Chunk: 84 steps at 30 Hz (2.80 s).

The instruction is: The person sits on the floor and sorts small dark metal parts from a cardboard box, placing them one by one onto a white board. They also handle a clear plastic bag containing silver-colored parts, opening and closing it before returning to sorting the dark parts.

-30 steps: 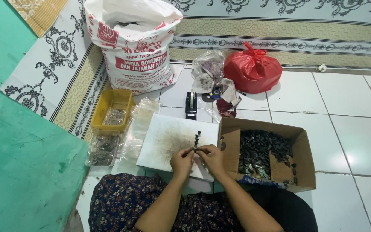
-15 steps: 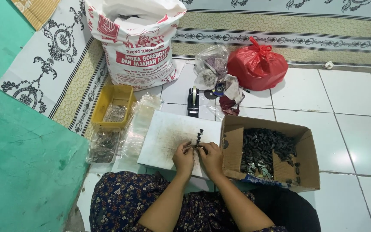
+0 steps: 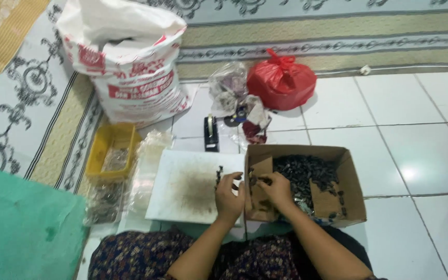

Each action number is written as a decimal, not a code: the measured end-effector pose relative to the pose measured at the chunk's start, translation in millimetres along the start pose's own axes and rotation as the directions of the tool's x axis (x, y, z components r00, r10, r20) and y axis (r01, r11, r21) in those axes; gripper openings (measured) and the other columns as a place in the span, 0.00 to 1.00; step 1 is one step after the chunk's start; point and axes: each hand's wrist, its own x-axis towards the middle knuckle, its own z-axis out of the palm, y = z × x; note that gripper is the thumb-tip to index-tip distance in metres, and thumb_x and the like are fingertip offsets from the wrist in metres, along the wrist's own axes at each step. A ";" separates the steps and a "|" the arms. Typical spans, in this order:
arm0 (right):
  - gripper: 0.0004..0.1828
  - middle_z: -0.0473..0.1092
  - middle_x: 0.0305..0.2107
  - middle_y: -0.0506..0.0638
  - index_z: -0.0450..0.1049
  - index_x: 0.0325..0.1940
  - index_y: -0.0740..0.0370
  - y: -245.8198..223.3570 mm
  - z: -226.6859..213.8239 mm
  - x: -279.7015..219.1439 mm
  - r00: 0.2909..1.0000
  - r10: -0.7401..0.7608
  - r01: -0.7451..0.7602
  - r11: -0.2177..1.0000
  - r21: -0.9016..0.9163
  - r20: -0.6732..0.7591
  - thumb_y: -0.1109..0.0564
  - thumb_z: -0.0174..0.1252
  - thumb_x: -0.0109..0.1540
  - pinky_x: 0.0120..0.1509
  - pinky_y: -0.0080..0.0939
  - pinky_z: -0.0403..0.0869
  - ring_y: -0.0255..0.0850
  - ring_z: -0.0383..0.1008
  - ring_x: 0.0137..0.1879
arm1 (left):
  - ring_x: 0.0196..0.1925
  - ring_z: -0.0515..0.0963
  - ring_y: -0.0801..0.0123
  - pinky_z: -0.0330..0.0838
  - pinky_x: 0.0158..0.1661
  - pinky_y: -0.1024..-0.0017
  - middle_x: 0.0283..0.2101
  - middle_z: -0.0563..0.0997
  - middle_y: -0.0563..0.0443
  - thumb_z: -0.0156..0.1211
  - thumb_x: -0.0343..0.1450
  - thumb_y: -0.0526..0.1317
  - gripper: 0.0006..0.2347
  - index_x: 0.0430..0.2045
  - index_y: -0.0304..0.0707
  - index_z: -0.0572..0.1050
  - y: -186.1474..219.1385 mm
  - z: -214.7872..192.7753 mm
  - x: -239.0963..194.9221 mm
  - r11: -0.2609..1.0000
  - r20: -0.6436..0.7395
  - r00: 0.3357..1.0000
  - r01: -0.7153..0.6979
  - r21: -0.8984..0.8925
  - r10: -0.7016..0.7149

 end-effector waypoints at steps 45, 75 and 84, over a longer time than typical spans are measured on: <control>0.10 0.81 0.41 0.40 0.83 0.43 0.43 168.6 -27.1 59.8 0.940 0.324 -0.321 0.946 -0.047 0.111 0.44 0.64 0.61 0.43 0.36 0.72 0.36 0.78 0.44 | 0.31 0.79 0.60 0.70 0.30 0.59 0.28 0.80 0.49 0.56 0.67 0.29 0.15 0.45 0.49 0.67 -46.2 222.2 -1.0 0.983 0.508 0.844 0.114 0.147 -0.174; 0.07 0.75 0.34 0.47 0.79 0.44 0.59 -47.2 -41.7 -64.4 0.955 0.161 -0.289 0.300 0.909 0.250 0.59 0.66 0.62 0.38 0.33 0.69 0.37 0.75 0.41 | 0.49 0.84 0.58 0.81 0.53 0.66 0.44 0.85 0.38 0.68 0.63 0.23 0.20 0.51 0.30 0.80 62.2 -17.7 -5.0 0.369 0.413 0.817 0.558 -0.744 -0.402; 0.03 0.73 0.29 0.46 0.85 0.36 0.62 -72.9 -46.2 -75.4 0.952 -0.214 0.296 0.823 0.485 -0.217 0.64 0.68 0.58 0.32 0.33 0.78 0.35 0.73 0.33 | 0.46 0.86 0.58 0.83 0.51 0.62 0.41 0.87 0.37 0.70 0.62 0.24 0.20 0.50 0.30 0.80 56.4 -39.1 -8.2 0.449 0.404 0.786 0.605 -0.658 -0.467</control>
